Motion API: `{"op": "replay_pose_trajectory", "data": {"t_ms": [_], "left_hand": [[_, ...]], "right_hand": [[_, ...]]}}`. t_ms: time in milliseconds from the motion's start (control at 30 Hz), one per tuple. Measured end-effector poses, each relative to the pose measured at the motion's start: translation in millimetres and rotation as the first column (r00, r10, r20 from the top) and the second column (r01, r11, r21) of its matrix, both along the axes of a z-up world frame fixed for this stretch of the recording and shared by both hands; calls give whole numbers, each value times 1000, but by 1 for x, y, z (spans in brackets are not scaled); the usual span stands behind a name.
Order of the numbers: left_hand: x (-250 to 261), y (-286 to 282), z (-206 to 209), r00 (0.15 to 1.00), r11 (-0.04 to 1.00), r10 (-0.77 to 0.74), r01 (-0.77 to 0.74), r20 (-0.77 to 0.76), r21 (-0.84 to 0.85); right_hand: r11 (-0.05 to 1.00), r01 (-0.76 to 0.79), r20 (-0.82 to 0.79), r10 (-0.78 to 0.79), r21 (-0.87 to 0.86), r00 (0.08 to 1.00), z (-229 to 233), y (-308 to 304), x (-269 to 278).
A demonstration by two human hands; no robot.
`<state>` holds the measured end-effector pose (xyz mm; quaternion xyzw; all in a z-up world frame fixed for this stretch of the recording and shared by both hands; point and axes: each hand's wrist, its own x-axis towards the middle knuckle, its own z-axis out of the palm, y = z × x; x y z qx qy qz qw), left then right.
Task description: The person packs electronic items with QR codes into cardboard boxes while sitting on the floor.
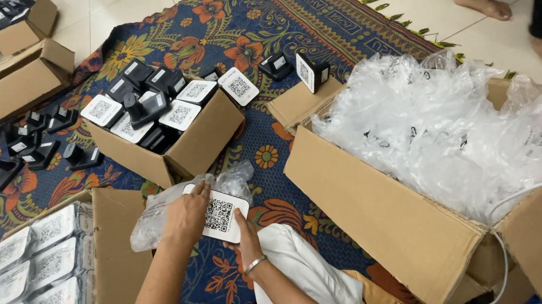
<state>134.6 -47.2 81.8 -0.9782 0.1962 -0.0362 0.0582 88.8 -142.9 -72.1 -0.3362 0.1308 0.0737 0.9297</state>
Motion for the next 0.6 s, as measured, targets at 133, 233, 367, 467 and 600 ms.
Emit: {"op": "replay_pose_trajectory", "data": {"t_ms": [133, 233, 367, 467, 600], "left_hand": [[6, -18, -18, 994, 991, 8, 6, -112, 130], [4, -32, -28, 987, 988, -141, 146, -83, 58], [-13, -61, -11, 957, 960, -193, 230, -218, 159], [-7, -68, -41, 941, 941, -266, 301, -212, 157], [-12, -71, -72, 913, 900, -380, 402, -148, 169]], "right_hand": [[989, 69, 97, -82, 131, 992, -11, 2, 3], [965, 31, 8, -34, 261, 999, 6, -12, -1], [995, 27, 80, -35, 101, 996, -37, -21, 13], [1000, 25, 216, -23, -5, 976, -114, -25, 34], [988, 20, 29, -16, -152, 999, -129, -26, 41]]}}
